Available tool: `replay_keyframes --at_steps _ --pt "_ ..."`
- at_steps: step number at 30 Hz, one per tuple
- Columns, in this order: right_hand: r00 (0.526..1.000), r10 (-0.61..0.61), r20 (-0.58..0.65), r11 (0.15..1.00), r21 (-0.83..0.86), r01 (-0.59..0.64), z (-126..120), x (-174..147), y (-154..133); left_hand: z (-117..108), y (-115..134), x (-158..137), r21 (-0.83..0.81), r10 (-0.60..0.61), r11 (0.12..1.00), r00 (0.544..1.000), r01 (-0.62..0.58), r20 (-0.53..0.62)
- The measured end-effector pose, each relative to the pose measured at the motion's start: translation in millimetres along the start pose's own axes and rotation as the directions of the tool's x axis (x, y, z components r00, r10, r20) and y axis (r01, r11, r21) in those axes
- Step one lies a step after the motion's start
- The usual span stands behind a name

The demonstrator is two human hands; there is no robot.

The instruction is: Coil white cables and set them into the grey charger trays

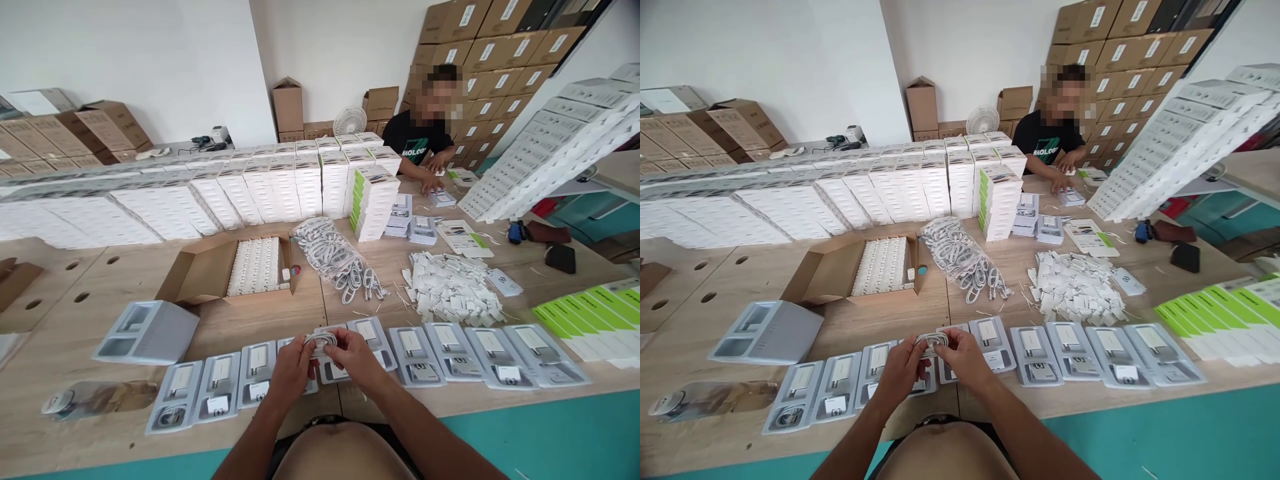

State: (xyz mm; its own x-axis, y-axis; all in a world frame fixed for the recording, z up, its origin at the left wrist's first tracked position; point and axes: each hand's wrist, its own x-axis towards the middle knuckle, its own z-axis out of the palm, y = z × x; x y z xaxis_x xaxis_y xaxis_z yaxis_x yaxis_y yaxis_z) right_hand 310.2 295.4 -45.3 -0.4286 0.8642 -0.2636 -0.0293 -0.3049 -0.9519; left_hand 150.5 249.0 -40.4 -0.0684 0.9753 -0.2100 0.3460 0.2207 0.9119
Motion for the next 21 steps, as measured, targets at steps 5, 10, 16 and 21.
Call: replay_keyframes --at_steps 5,10,16,21 --pt "0.999 0.045 0.01 0.996 0.079 -0.046 -8 -13 9 1 -2 2 -0.216 -0.052 0.972 0.984 0.088 0.167" --pt "0.976 0.171 0.135 0.984 -0.067 -0.163 -13 -21 30 -4 -34 -18 -0.286 -0.132 0.922 0.907 0.26 0.4" --pt "0.895 0.23 0.382 0.888 -0.458 -0.032 15 -12 40 -30 -69 -77 -0.309 -0.275 0.878 0.913 0.366 0.3" --pt "0.792 0.29 0.537 0.881 -0.472 -0.002 94 2 68 -74 -120 -125 -0.286 -0.31 0.908 0.95 0.307 0.034"
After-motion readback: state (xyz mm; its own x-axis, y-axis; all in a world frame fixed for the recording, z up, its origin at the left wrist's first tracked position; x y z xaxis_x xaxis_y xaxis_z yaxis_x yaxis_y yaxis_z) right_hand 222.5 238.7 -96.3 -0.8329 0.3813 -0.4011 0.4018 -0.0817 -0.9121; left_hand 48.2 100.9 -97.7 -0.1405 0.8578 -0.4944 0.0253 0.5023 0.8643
